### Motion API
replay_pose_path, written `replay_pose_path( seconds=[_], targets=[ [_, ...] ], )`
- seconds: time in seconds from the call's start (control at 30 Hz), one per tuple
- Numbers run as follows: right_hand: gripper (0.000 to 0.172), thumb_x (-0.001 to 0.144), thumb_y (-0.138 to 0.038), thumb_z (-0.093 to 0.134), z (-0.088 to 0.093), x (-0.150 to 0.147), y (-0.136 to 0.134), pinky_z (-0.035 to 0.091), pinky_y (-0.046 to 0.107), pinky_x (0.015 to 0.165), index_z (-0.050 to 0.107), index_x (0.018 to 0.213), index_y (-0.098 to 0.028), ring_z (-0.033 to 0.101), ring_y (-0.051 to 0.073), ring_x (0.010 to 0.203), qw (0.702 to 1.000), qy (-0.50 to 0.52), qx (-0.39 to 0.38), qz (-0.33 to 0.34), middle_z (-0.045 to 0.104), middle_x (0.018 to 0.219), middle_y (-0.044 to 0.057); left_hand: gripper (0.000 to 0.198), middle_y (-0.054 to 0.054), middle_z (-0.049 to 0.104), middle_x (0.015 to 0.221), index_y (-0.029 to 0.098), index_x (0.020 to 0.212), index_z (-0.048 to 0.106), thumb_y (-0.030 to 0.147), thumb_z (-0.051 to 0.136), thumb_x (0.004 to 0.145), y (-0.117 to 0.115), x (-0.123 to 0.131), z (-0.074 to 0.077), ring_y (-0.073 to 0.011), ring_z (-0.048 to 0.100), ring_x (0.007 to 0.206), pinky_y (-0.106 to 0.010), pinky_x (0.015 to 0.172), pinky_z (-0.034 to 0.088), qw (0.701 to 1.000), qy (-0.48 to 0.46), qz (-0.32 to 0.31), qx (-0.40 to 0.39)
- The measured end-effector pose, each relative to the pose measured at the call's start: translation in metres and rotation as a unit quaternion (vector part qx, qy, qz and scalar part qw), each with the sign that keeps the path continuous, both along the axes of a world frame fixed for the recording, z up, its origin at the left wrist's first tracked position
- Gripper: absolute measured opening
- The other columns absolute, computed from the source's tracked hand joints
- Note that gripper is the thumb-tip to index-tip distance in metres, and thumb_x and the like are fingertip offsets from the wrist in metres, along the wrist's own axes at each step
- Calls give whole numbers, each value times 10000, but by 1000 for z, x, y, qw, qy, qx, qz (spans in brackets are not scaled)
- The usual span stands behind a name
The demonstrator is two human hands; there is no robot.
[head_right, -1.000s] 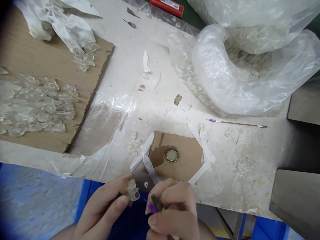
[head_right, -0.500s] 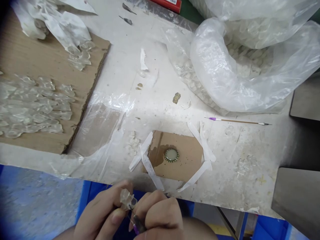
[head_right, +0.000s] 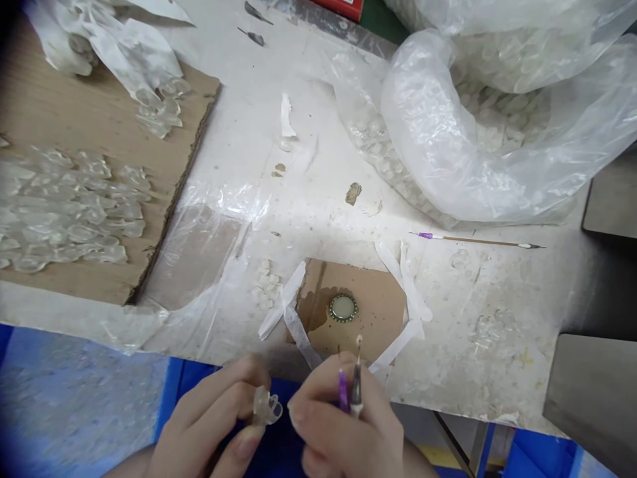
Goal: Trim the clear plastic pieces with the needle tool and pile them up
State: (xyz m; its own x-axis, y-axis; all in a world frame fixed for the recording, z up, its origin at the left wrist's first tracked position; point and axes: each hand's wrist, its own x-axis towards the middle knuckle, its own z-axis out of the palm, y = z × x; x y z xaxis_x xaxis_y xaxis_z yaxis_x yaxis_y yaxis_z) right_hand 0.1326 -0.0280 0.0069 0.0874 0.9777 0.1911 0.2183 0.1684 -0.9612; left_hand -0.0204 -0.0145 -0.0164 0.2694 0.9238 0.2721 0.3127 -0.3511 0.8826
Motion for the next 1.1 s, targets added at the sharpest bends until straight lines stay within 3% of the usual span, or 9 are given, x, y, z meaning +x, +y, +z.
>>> replay_pose_path(
  seconds=[0.07, 0.2, 0.3, 0.5, 0.67, 0.77, 0.9, 1.1],
  targets=[
    [185, 1019, -258, 537, 1, 1, 8, 561, 316, 516, 639, 1168, -217, 624, 185, 616, 998, -26, 15, 59, 673, 800, 68, 374, 27, 464, 552, 231, 714, 474, 233, 341, 1063, -1, 0, 0, -158, 480, 476, -277, 424, 403, 999, 23, -4, 23],
    [90, 957, -207, 639, 7, 2, 18, 579, 252, 545, 641, 1042, -239, 633, 150, 613, 997, 5, -46, 67, 675, 790, 35, 374, 11, 529, 566, 211, 738, 530, 210, 342, 1061, -3, 0, 1, -160, 505, 491, -276, 449, 442, 996, 63, -12, 66],
    [282, 844, -44, 677, 10, 3, 19, 597, 226, 588, 648, 1036, -248, 668, 139, 636, 993, 9, -79, 91, 695, 806, 16, 336, -6, 584, 600, 198, 778, 568, 197, 378, 1055, -5, -1, 1, -160, 542, 509, -270, 462, 474, 995, 79, -10, 66],
    [237, 862, -82, 676, -2, -4, 4, 584, 249, 562, 673, 1005, -270, 690, 159, 634, 984, 140, -112, 12, 723, 804, 33, 289, -9, 609, 632, 198, 842, 553, 344, 439, 1063, 2, -1, 1, -150, 596, 530, -239, 467, 531, 993, 91, 40, 61],
    [279, 818, -42, 678, -4, -4, 5, 576, 253, 576, 690, 1000, -254, 695, 165, 670, 981, 158, -108, 33, 728, 835, 45, 356, -47, 660, 644, 153, 908, 607, 292, 337, 1092, 5, 0, -3, -172, 618, 552, -263, 506, 547, 989, 92, -4, 119],
    [329, 753, 35, 676, 4, -1, 14, 558, 238, 553, 703, 938, -235, 702, 163, 665, 983, 124, -122, 61, 724, 808, 41, 368, -43, 642, 634, 156, 897, 615, 281, 326, 1087, 0, 0, -7, -181, 573, 522, -282, 463, 491, 994, 61, -8, 85],
    [279, 764, 26, 679, 10, -3, 21, 557, 238, 554, 690, 875, -230, 701, 155, 649, 982, 117, -141, 45, 733, 785, 35, 361, -16, 590, 596, 192, 876, 607, 282, 321, 1077, -4, -2, -9, -187, 552, 485, -294, 439, 458, 1000, 12, -12, 20],
    [234, 771, 5, 689, 9, -8, 22, 539, 215, 504, 665, 823, -222, 667, 127, 575, 981, 98, -162, 45, 740, 774, 23, 396, -5, 580, 588, 236, 844, 626, 352, 321, 1068, 8, -7, 8, -196, 559, 481, -302, 440, 501, 988, -58, -53, -129]
  ],
)
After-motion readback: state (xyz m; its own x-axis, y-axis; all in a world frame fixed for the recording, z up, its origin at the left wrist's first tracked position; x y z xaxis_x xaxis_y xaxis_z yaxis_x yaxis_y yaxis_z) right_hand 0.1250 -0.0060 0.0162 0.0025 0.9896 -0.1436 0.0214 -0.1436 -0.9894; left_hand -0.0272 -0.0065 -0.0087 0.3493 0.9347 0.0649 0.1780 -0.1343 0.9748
